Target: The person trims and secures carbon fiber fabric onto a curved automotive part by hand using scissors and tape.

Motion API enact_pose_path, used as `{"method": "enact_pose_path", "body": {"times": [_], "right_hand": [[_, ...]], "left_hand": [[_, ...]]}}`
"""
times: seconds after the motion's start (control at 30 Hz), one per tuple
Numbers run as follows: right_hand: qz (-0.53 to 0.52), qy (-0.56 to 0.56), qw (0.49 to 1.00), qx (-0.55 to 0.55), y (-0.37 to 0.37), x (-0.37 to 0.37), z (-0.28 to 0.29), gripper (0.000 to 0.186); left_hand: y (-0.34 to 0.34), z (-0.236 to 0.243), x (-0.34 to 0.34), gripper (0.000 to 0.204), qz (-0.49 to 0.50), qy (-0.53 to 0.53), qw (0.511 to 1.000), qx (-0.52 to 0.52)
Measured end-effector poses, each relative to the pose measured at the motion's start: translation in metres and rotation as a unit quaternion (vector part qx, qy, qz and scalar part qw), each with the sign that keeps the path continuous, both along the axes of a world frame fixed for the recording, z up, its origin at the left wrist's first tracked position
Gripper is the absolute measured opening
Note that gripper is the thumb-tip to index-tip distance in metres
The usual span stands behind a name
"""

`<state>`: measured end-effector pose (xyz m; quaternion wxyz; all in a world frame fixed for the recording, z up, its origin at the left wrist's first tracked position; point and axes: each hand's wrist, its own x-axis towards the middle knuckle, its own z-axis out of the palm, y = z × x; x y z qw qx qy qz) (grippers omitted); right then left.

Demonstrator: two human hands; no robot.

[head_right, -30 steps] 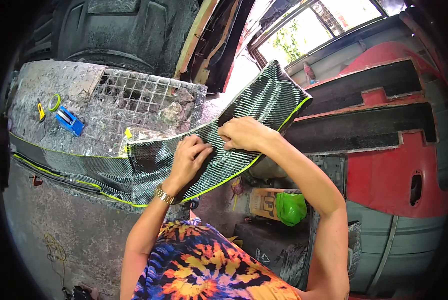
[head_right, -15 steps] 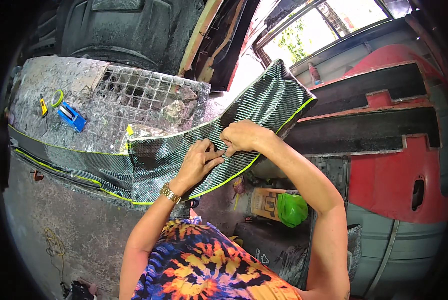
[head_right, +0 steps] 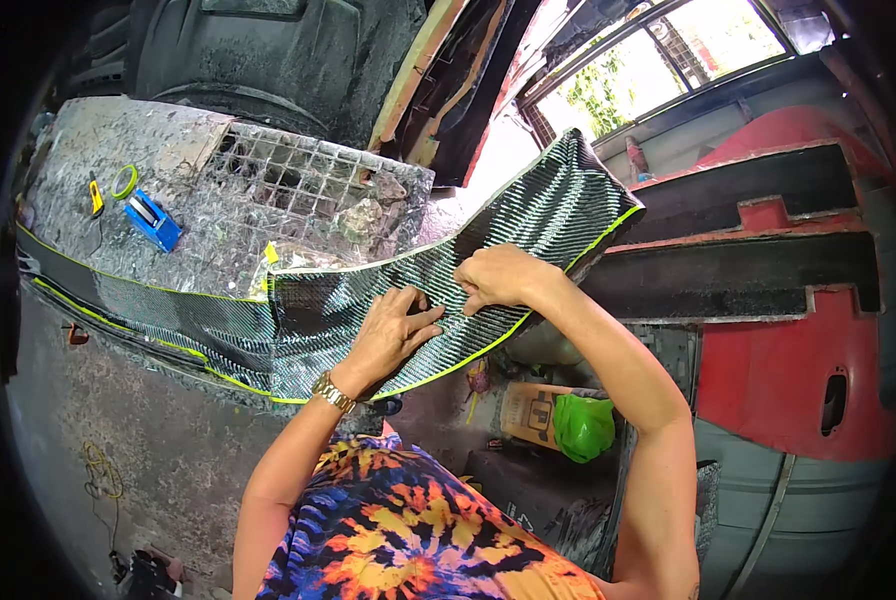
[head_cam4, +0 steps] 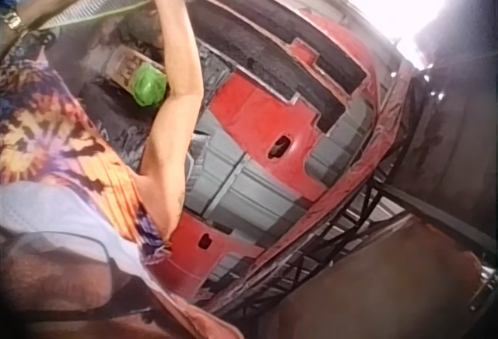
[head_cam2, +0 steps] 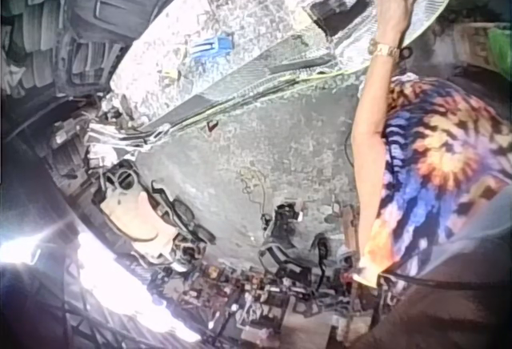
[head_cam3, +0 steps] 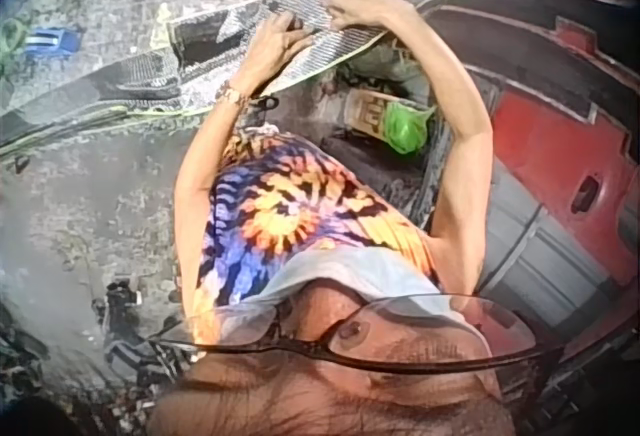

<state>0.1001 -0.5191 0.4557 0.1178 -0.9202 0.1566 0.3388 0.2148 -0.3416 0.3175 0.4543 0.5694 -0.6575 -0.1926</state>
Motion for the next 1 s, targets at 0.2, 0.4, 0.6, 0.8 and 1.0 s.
{"method": "enact_pose_path", "body": {"times": [0.2,0.4,0.6,0.8,1.0], "right_hand": [[-0.014,-0.11,0.994,0.004,0.011,-0.003,0.01,0.033],[0.064,-0.101,0.993,-0.023,0.056,-0.034,0.01,0.052],[0.066,-0.065,0.994,-0.059,0.058,-0.032,0.005,0.055],[0.058,-0.048,0.997,-0.035,0.051,-0.028,0.003,0.056],[0.054,-0.058,0.997,-0.028,0.048,-0.027,0.011,0.055]], "left_hand": [[0.007,-0.003,0.005,0.034,-0.004,-0.014,1.0,0.014],[0.01,-0.003,-0.004,0.036,-0.032,0.038,0.999,-0.016],[0.008,-0.008,-0.009,0.038,-0.051,0.081,0.995,0.01],[0.01,-0.006,-0.011,0.037,-0.047,0.095,0.994,0.017],[0.007,-0.009,-0.01,0.035,-0.055,0.114,0.992,0.029]]}}
